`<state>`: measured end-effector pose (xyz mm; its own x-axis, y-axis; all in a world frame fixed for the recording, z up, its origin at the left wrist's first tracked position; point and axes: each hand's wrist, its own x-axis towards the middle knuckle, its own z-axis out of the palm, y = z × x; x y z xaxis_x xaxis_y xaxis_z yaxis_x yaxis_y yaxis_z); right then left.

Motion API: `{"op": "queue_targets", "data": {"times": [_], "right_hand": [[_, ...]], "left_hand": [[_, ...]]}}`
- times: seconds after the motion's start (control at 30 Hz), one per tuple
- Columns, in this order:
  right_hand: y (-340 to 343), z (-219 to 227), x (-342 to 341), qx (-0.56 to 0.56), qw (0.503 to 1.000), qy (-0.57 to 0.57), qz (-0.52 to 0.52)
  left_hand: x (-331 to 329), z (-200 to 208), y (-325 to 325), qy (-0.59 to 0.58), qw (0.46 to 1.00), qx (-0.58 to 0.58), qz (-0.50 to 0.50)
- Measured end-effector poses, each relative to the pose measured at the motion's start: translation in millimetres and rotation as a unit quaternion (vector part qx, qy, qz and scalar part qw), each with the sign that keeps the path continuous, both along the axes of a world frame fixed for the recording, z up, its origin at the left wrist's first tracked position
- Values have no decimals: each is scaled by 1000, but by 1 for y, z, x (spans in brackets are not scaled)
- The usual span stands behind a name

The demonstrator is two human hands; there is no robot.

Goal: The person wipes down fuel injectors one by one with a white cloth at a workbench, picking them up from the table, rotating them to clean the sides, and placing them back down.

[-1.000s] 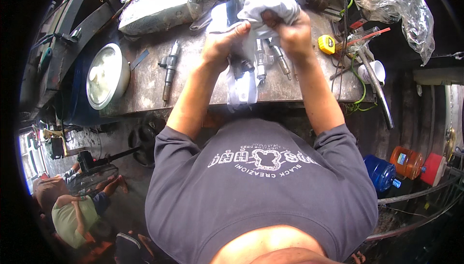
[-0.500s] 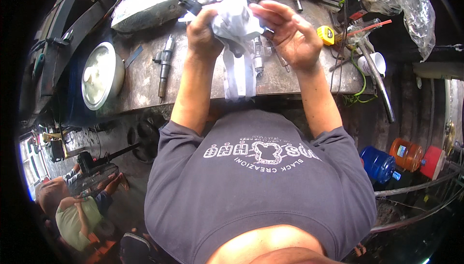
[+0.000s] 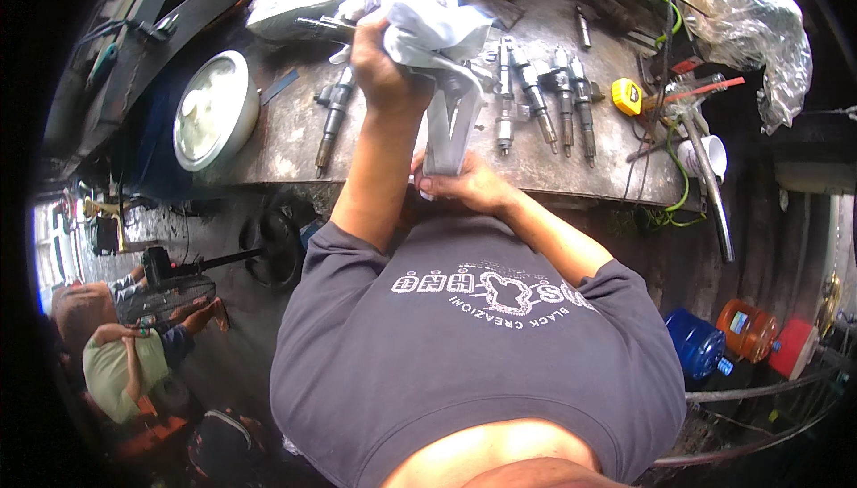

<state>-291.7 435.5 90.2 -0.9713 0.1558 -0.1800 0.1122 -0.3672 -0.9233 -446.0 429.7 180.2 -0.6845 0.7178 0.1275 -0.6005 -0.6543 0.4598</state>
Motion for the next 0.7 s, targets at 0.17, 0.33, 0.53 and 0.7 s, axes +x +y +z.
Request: {"op": "queue_targets", "data": {"times": [0.17, 0.33, 0.53, 0.7], "right_hand": [[-7, 55, 23, 347, 937, -21, 18], [39, 133, 29, 534, 822, 154, -123], [94, 87, -33, 332, 915, 134, -186], [43, -3, -27, 242, 958, -16, -152]], "left_hand": [[-10, 2, -13, 332, 847, -103, 403], [-11, -12, -48, 477, 790, -207, 325], [14, -19, -62, 187, 962, -161, 115], [5, 11, -74, -3, 997, 65, 50]]}}
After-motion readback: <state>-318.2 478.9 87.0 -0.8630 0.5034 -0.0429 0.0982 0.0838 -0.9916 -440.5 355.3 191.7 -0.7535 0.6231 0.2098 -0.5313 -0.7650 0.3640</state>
